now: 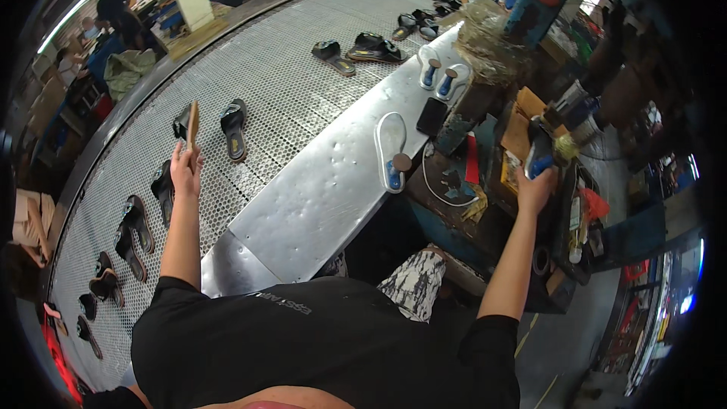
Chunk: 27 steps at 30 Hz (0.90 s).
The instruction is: The person takes sandals from a conveyor belt, mounts them onto shoe lasts, and presses them using a mechanical press.
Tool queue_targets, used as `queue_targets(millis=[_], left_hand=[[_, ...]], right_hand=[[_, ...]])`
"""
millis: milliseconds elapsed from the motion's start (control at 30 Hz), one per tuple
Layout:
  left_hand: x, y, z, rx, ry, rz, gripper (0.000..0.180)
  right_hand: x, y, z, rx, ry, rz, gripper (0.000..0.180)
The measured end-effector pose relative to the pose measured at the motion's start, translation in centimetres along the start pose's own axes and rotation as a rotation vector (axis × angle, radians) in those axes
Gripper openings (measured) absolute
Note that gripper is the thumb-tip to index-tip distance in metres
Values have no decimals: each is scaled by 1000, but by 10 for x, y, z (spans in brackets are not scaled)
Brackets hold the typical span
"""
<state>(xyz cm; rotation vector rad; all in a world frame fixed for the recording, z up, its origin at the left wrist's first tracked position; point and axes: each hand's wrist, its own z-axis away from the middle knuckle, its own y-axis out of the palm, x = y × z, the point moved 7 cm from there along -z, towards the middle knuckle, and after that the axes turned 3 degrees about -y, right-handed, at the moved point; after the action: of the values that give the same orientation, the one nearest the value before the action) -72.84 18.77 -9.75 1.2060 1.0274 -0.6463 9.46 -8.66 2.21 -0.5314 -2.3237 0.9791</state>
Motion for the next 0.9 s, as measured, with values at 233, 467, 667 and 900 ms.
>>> queue_targets(millis=[233,467,667,900], left_hand=[[65,149,130,676,-364,-18,71],[70,264,345,1175,-1251,397,70],[133,267,234,630,-995,475,39],[128,271,213,536,-668,142,42]], right_hand=[[34,-9,63,-214,18,-233,62],[198,-41,222,73,36,-1098,60],[252,-57,237,394,-280,-1161,49],[232,-57,268,696,-314,-1274,52]])
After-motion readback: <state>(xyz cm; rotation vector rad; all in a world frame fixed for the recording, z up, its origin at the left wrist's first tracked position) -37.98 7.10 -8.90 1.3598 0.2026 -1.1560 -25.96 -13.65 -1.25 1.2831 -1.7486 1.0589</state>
